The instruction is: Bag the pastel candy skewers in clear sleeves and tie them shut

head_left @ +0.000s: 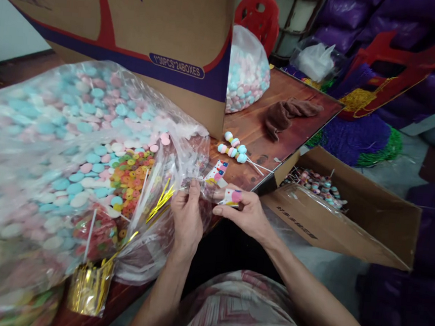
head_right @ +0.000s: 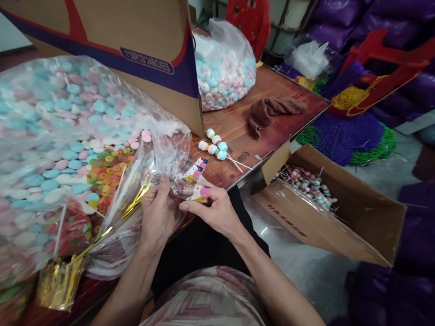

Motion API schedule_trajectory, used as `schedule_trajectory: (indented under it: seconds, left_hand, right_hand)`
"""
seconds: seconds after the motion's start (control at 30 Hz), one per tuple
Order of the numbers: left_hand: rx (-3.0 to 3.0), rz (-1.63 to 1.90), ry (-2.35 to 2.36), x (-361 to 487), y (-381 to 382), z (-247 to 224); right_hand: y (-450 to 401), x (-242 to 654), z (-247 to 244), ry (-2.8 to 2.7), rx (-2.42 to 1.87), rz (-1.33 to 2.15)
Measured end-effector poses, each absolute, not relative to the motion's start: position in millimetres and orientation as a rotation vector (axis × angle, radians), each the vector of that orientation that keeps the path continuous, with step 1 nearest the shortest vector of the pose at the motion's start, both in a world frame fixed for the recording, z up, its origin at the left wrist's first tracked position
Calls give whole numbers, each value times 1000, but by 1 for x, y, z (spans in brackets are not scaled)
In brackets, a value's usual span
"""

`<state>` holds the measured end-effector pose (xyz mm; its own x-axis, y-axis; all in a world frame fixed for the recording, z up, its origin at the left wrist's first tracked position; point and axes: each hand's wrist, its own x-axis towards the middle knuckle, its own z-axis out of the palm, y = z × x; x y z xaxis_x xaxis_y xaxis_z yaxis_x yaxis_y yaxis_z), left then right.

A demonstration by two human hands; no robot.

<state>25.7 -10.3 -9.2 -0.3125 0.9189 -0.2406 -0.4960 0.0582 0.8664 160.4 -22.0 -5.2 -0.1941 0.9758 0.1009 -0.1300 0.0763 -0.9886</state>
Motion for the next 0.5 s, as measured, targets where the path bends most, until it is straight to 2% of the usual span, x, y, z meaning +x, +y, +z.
schedule_trajectory:
  seconds: [0.23, 0.5]
  left_hand:
    - [424, 1510, 1101, 24, -9, 1]
    - [388, 1446, 1054, 26, -13, 2]
  right_hand:
    - [-19, 162, -6, -1487, -925, 1358]
    - [-15, 158, -6, -1482, -922, 1226]
